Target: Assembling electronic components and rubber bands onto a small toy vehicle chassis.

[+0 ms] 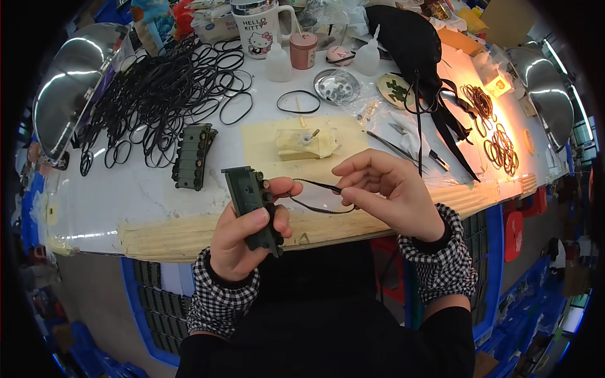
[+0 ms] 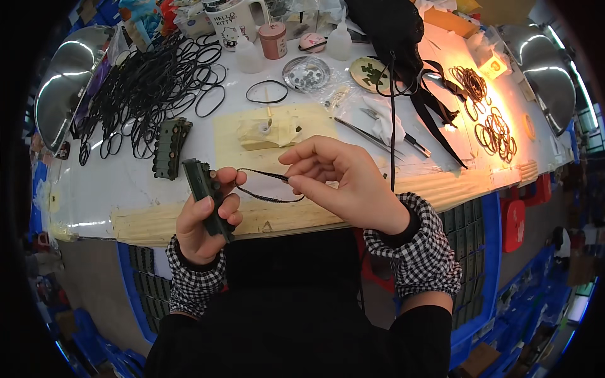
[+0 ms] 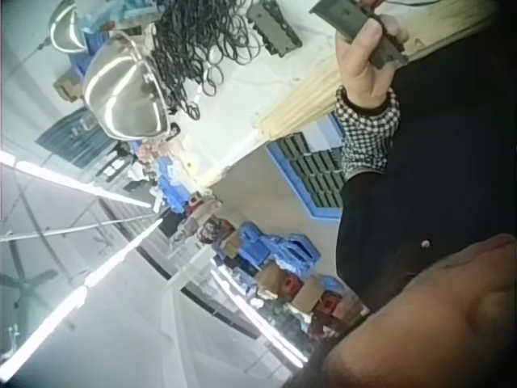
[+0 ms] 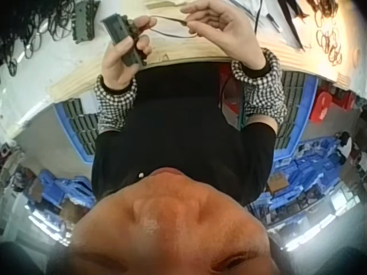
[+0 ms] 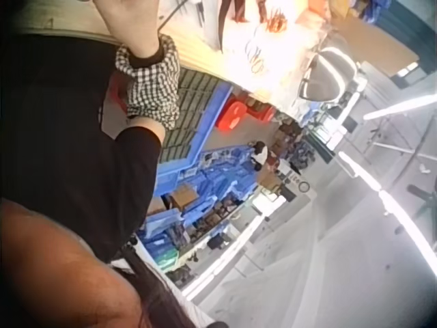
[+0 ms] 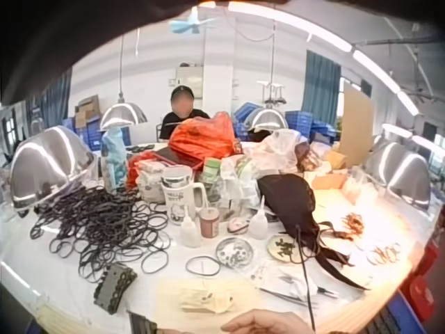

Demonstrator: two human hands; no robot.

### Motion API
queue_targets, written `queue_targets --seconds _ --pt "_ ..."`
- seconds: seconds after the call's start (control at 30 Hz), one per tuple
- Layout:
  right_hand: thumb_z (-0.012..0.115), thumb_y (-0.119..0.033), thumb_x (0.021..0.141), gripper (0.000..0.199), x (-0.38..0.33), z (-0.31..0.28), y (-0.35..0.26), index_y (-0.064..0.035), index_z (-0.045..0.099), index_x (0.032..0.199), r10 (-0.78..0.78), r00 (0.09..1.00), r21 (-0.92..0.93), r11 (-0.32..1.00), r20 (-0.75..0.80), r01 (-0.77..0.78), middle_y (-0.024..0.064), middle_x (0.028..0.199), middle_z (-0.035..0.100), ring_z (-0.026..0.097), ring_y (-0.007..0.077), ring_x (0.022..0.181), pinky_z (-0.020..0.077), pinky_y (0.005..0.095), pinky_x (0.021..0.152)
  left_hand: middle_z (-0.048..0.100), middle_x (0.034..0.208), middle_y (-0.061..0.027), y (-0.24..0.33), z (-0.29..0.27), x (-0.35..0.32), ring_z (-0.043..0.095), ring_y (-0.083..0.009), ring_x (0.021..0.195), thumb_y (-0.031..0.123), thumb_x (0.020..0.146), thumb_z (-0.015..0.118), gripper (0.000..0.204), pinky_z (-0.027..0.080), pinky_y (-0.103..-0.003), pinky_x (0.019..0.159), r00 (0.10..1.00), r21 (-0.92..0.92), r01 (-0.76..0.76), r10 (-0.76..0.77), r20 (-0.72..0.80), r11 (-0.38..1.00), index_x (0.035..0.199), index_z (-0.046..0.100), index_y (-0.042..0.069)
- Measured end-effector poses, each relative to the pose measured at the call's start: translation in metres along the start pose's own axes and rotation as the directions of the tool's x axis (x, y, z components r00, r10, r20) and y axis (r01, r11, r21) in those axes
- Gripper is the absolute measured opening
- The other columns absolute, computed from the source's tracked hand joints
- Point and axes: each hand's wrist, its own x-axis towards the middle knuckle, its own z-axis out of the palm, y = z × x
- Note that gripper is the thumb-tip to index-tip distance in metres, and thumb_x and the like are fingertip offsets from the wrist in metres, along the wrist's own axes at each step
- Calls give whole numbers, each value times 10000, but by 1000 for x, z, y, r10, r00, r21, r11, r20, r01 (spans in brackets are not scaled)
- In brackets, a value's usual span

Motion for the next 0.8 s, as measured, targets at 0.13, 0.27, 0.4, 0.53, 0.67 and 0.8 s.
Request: queue_targets --seconds 0.13,0.27,0.4,0.53,0.67,0.8 --pt "647 -54 918 250 0 2 0 45 594 1142 6 1000 14 1000 -1 -6 65 944 668 657 94 844 529 225 774 504 1332 -234 -2 -1 -1 575 -151 877 95 878 623 524 519 -323 809 1000 -5 6 -6 0 1000 1347 465 -79" --pt "645 -54 921 257 0 1 0 53 588 1147 10 1000 42 999 17 -11 68 943 667 660 99 844 531 226 777 510 1331 -232 -3 -1 0 577 -152 878 94 882 621 516 523 -320 810 1000 -16 -4 4 0 1000 1343 469 -80" --pt "641 -43 920 275 2 2 -1 60 581 1168 62 997 97 993 37 -65 78 960 667 667 113 865 540 238 798 515 1325 -233 -4 -2 -1 590 -161 884 89 884 620 502 532 -331 805 1000 -5 -27 27 14 1000 1329 473 -92" --pt "642 -15 909 309 3 1 0 56 569 1201 53 998 158 986 22 -56 102 1024 670 675 139 932 546 260 850 531 1302 -237 -4 2 -4 616 -180 903 71 882 620 484 552 -354 813 998 31 -22 20 65 999 1304 477 -115" --pt "644 5 899 353 3 0 2 52 549 1235 20 1000 182 983 5 -20 118 1087 665 670 164 1004 537 281 905 489 1335 -242 -5 8 -6 537 -149 808 107 865 628 543 514 -331 734 999 170 48 -49 1 984 1333 445 -97" --pt "646 12 894 383 4 0 2 49 533 1258 10 1000 215 977 26 -15 124 1122 654 659 173 1047 526 292 936 552 1276 -239 -7 6 -5 637 -189 914 54 877 619 465 571 -369 825 998 39 -10 7 65 999 1282 485 -129"
